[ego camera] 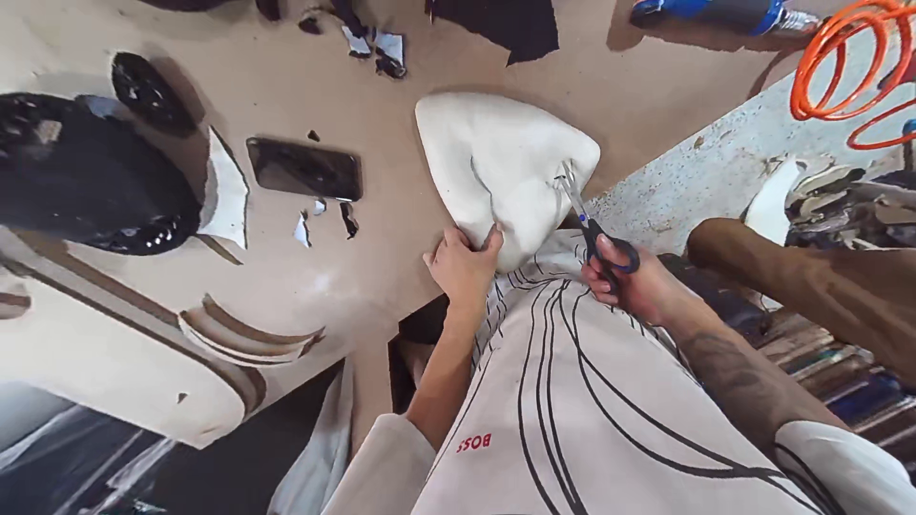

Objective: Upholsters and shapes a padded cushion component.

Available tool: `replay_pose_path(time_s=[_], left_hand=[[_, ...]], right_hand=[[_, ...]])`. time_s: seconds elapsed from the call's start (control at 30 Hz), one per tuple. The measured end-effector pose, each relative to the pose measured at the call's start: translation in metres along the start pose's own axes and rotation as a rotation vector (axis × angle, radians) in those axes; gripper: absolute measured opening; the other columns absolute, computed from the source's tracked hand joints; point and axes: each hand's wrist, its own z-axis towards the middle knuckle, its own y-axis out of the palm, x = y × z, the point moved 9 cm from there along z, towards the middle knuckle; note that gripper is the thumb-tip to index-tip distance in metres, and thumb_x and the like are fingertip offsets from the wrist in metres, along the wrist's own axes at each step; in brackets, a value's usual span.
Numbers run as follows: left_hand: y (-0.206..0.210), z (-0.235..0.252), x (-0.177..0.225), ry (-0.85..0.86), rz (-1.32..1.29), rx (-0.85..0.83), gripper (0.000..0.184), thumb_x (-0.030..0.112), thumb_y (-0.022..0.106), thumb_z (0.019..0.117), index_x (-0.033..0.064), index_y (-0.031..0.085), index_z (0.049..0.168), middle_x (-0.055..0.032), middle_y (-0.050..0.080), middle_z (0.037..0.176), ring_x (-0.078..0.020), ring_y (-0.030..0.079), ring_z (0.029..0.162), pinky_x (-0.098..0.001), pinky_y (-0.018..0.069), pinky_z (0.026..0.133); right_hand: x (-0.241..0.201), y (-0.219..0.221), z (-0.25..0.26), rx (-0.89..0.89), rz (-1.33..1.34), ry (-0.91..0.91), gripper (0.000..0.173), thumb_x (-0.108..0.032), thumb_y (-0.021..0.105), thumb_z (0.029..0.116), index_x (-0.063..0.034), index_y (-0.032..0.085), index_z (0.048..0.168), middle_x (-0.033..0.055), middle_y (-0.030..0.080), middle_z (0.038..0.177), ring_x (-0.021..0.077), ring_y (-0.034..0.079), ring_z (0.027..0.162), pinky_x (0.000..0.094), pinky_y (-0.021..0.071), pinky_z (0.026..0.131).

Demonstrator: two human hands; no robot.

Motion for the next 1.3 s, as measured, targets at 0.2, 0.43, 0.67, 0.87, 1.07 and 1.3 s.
replay_pose_path(time_s=[0.2,0.43,0.67,0.87,1.07,1.3], left_hand=[[0.000,0.007,-0.001,-0.045,0.118,-0.132,0.079,0.085,0.050,0.0818,0.0093,0.072,0.090,-0.0090,0.072,0.080,-0.0292,0.072,0.086,-0.0567,0.0513,0.091],[-0.002,0.010,-0.006,-0.116,0.128,-0.242,0.078,0.087,0.048,0.0812,0.0133,0.073,0.087,-0.0088,0.072,0.079,-0.0304,0.072,0.082,-0.0569,0.0536,0.070],[-0.064,0.030,0.095,0.564,-0.128,0.033,0.076,0.059,0.069,0.0897,0.0163,0.050,0.150,-0.0138,0.041,0.159,-0.0367,0.035,0.148,-0.0687,0.0266,0.116],[-0.024,0.121,0.189,0.709,0.027,-0.163,0.073,0.077,0.075,0.0672,0.0492,0.063,0.134,0.0168,0.025,0.168,-0.0208,0.011,0.159,-0.0789,-0.0005,0.116],[-0.019,0.122,0.194,0.575,0.038,-0.171,0.068,0.071,0.081,0.0625,0.0452,0.067,0.124,0.0159,0.016,0.171,-0.0161,0.003,0.160,-0.0755,-0.0055,0.117],[-0.019,0.098,0.171,0.299,-0.037,-0.020,0.068,0.075,0.074,0.0723,0.0347,0.068,0.127,0.0062,0.043,0.159,-0.0244,0.038,0.146,-0.0693,0.0141,0.120]], right_hand=[[0.017,0.015,0.001,0.112,-0.002,-0.093,0.049,-0.052,0.046,0.1069,-0.0091,0.061,0.089,0.0008,0.057,0.073,0.0103,0.054,0.057,0.0264,0.0491,0.052],[0.019,0.003,-0.007,0.131,-0.059,-0.153,0.041,-0.045,0.056,0.1049,-0.0083,0.062,0.088,0.0000,0.057,0.068,0.0091,0.052,0.051,0.0241,0.0455,0.045],[-0.100,-0.085,-0.060,0.840,-1.178,-0.510,0.043,-0.025,0.066,0.0933,0.0049,0.059,0.124,0.0285,0.057,0.123,0.0435,0.061,0.108,0.0627,0.0532,0.086],[-0.205,-0.053,-0.011,0.970,-1.398,-0.834,0.046,-0.035,0.056,0.1008,0.0017,0.064,0.127,0.0309,0.052,0.142,0.0503,0.044,0.136,0.0656,0.0363,0.111],[-0.157,-0.027,0.052,0.583,-0.955,-0.721,0.032,-0.030,0.076,0.0911,-0.0037,0.065,0.105,0.0142,0.066,0.074,0.0297,0.065,0.059,0.0501,0.0548,0.053],[-0.184,-0.037,0.066,0.583,-1.009,-0.834,0.041,-0.037,0.076,0.0909,-0.0120,0.063,0.121,0.0152,0.067,0.082,0.0338,0.066,0.069,0.0539,0.0528,0.057]])
